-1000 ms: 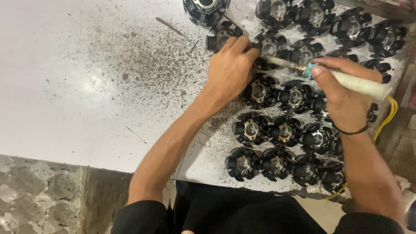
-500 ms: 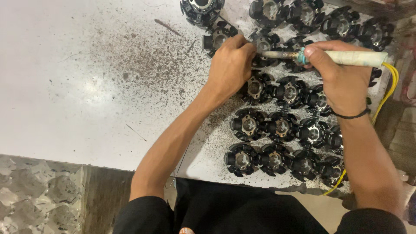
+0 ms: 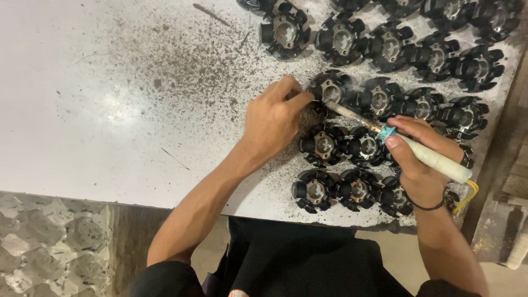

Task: The person uses a soldering iron to solder wire leads onto black plastic fan-like rotor components arranged in rows on a workbench. They set the iron down, rearrange and stack the components into groups and a plastic tray, then pick the iron back up and continue soldering more components one at a time.

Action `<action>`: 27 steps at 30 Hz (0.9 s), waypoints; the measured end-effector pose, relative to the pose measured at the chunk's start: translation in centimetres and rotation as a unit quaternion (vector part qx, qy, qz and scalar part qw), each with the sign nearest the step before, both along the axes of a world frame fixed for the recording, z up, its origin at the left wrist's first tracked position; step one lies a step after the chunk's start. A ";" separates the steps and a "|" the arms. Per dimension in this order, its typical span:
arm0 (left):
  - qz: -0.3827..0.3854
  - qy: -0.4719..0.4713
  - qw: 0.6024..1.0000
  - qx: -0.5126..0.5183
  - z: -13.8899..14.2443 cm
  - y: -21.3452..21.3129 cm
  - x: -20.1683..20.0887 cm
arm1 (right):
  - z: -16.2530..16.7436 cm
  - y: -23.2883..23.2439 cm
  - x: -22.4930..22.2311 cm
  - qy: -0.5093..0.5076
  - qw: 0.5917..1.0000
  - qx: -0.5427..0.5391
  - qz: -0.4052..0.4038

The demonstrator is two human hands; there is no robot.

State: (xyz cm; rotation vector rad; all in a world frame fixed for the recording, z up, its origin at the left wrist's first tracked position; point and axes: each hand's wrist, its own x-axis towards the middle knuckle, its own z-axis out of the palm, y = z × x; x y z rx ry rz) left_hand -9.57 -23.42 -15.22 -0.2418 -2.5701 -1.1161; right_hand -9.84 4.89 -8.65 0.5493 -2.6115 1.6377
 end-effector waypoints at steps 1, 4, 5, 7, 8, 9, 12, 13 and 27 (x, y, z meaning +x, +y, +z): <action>-0.003 0.008 1.000 -0.001 0.0 0.1 0.0 | 0.1 -0.1 0.0 0.000 1.000 0.006 -0.002; -0.006 0.013 1.000 -0.006 0.2 0.1 -0.2 | 0.8 -0.7 -0.2 -0.004 1.000 0.025 -0.005; -0.006 0.012 1.000 -0.009 0.2 0.2 -0.2 | 1.1 -1.0 -0.2 -0.008 0.999 0.030 -0.005; -0.020 0.013 1.000 -0.003 0.2 0.2 -0.1 | 1.9 -1.7 -0.4 -0.004 0.999 0.046 0.004; -0.027 0.014 1.000 -0.001 0.1 0.3 -0.1 | 2.3 -2.0 -0.6 0.006 0.998 0.057 0.011; -0.034 0.011 0.999 -0.005 0.0 0.3 -0.1 | 2.7 -2.3 -0.8 0.016 0.997 0.067 0.018; -0.052 0.004 0.999 -0.012 -0.3 0.6 -0.2 | 3.9 -2.9 -1.6 0.017 0.991 0.124 0.042; -0.054 0.003 0.998 -0.011 -0.4 0.8 -0.2 | 4.1 -3.0 -1.8 0.023 0.990 0.130 0.040; -0.034 0.012 0.998 0.049 -0.9 1.6 -0.4 | 5.2 -4.3 -3.4 0.041 0.993 0.101 0.038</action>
